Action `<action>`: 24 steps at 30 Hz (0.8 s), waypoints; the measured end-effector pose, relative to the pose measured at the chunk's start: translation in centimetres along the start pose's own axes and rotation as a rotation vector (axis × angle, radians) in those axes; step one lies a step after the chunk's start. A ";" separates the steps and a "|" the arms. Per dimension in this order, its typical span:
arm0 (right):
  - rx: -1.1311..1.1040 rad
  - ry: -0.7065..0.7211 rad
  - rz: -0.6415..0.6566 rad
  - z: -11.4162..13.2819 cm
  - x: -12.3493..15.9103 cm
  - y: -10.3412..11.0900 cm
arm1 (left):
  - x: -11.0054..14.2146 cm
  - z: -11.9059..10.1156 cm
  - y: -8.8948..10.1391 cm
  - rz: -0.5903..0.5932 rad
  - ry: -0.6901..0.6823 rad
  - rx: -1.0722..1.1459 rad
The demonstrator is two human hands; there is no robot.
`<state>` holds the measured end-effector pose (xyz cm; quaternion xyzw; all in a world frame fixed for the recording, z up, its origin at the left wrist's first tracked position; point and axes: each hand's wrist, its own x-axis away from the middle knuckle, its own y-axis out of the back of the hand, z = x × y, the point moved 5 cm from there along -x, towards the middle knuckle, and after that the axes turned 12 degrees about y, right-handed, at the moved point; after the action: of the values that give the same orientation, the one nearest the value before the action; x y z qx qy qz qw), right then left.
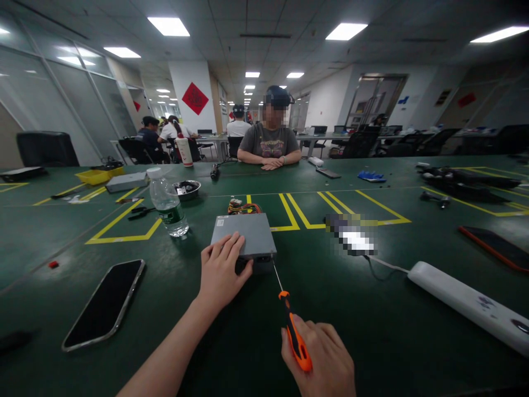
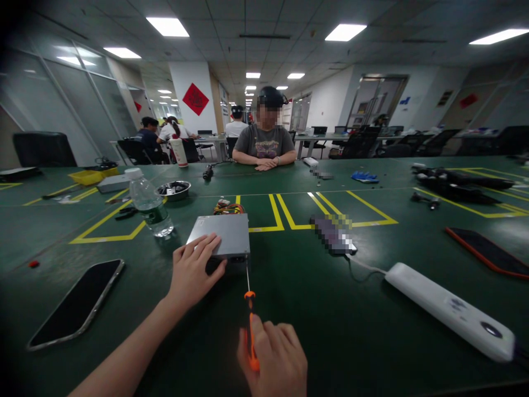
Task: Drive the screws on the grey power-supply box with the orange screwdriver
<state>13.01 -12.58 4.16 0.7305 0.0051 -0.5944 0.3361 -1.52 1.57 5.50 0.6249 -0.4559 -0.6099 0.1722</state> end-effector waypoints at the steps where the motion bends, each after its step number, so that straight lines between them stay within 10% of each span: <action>1: -0.006 -0.001 -0.015 -0.1 -0.1 0.1 | 0.0 0.0 0.0 0.002 -0.001 0.000; 24: -0.081 0.026 -0.049 1.0 -1.1 -0.9 | -0.1 -0.1 0.1 0.006 0.006 0.025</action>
<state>11.43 -11.98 4.64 0.7235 0.0516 -0.5924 0.3506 -1.49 1.55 5.62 0.6274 -0.4648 -0.6019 0.1674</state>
